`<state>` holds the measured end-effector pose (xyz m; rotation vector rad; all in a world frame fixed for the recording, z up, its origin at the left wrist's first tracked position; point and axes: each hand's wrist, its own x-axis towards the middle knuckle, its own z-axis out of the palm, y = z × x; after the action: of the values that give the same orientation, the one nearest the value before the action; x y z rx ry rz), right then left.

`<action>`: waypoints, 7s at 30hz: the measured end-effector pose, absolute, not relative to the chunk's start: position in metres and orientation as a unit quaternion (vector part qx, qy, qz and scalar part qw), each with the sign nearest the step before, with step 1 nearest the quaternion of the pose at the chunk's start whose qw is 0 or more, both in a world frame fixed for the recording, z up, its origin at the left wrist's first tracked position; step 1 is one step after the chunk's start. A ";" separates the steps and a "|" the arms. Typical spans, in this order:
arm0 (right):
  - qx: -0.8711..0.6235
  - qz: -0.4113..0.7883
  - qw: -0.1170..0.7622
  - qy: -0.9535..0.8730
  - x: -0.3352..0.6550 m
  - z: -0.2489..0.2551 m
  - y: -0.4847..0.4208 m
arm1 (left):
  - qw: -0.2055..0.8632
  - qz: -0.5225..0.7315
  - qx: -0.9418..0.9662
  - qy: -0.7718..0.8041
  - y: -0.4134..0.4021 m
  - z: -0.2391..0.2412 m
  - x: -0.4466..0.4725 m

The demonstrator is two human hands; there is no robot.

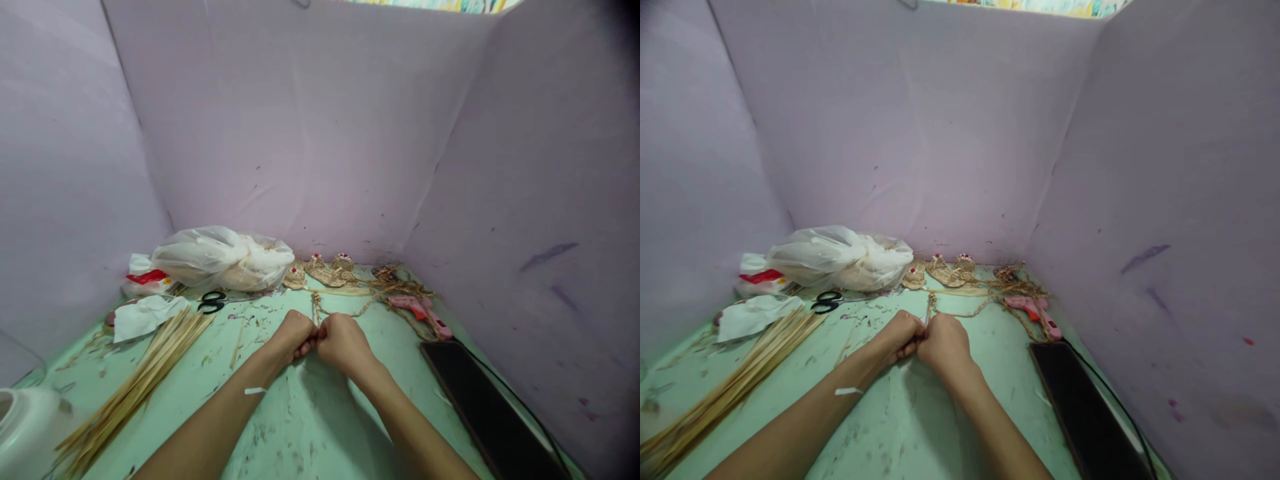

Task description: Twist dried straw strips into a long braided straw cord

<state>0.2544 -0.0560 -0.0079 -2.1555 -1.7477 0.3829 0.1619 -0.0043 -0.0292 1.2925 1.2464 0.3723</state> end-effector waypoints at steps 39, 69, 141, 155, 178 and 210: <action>-0.597 0.519 0.467 -0.393 0.280 -0.047 -0.042 | 0.556 0.076 0.689 0.459 0.003 -0.020 0.150; -0.568 0.564 0.462 -0.382 0.284 -0.045 -0.043 | 0.533 0.098 0.682 0.491 0.004 -0.025 0.123; -0.586 0.560 0.453 -0.371 0.281 -0.040 -0.044 | 0.129 -0.034 0.885 0.445 -0.067 -0.018 0.089; -0.556 0.576 0.468 -0.373 0.286 -0.043 -0.042 | 0.474 0.127 0.689 0.534 0.003 -0.015 0.146; -0.583 0.559 0.465 -0.363 0.278 -0.044 -0.042 | 0.488 0.105 0.641 0.582 -0.018 -0.024 0.161; -0.617 0.460 0.358 -0.528 0.286 -0.045 -0.037 | 0.524 0.194 0.644 0.523 -0.003 -0.034 0.163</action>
<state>0.2861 -0.0374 -0.0450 -1.5931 -1.3622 1.1877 0.1635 -0.0025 -0.0340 1.5415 1.2510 0.4649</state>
